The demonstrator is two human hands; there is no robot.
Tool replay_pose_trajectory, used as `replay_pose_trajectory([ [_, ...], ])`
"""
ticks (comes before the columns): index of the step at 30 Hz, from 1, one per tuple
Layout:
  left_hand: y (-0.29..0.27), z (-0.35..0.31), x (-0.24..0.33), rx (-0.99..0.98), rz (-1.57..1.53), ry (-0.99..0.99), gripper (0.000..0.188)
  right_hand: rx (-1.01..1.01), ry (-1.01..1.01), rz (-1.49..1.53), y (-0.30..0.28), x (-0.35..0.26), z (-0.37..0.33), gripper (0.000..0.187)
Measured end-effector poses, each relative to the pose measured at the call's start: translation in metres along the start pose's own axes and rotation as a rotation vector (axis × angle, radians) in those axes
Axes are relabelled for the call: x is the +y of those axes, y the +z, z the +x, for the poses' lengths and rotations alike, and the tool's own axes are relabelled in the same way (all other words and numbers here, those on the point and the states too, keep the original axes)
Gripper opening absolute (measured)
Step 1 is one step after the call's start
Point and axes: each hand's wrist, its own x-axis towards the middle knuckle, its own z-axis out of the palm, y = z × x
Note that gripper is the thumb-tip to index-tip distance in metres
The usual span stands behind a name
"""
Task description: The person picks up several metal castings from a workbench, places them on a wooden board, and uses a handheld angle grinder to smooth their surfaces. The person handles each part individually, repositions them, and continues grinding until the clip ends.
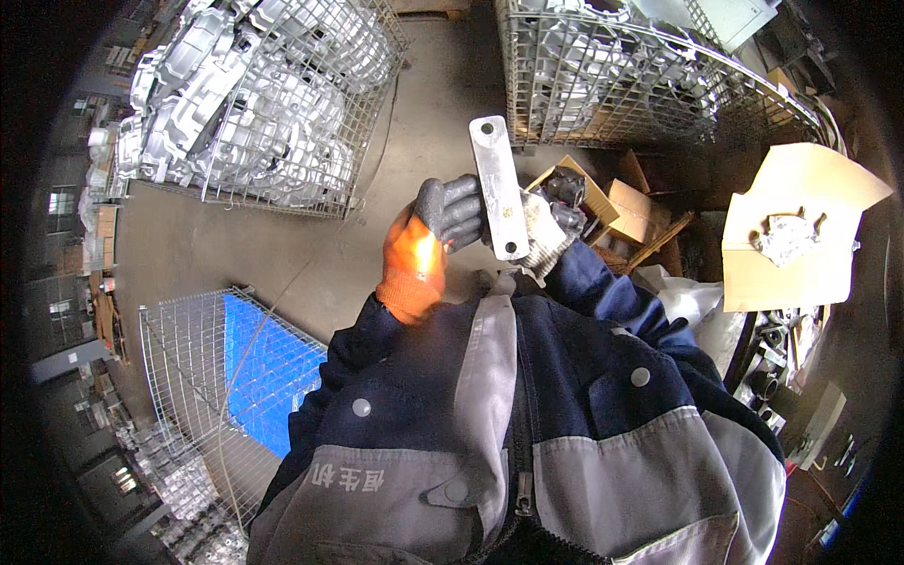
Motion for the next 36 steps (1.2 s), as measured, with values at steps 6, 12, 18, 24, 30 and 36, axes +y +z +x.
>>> replay_pose_trajectory([
  [6, -0.034, 0.017, 0.018, 0.023, -0.075, 0.046, 0.062, 0.032, 0.065, 0.008, -0.017, -0.010, 0.042, 0.062],
  [12, -0.037, 0.041, 0.038, 0.055, -0.035, 0.246, 0.049, 0.010, -0.028, -0.072, -0.038, -0.033, 0.075, 0.057],
  [18, -0.007, 0.066, 0.053, 0.085, 0.051, 0.350, 0.042, 0.805, -0.374, -0.851, -0.024, -0.050, 0.067, 0.033],
  [24, 0.046, 0.092, 0.040, 0.017, 0.183, 0.395, 0.054, 0.722, -0.586, -0.753, -0.018, -0.066, 0.047, 0.026],
  [30, 0.076, 0.093, 0.029, -0.101, 0.079, 0.387, 0.045, 0.833, -0.730, -0.817, 0.001, -0.075, 0.014, 0.028],
  [36, 0.092, 0.104, 0.024, -0.163, 0.130, 0.214, 0.040, 0.773, -0.716, -0.841, 0.027, -0.075, -0.015, 0.027],
])
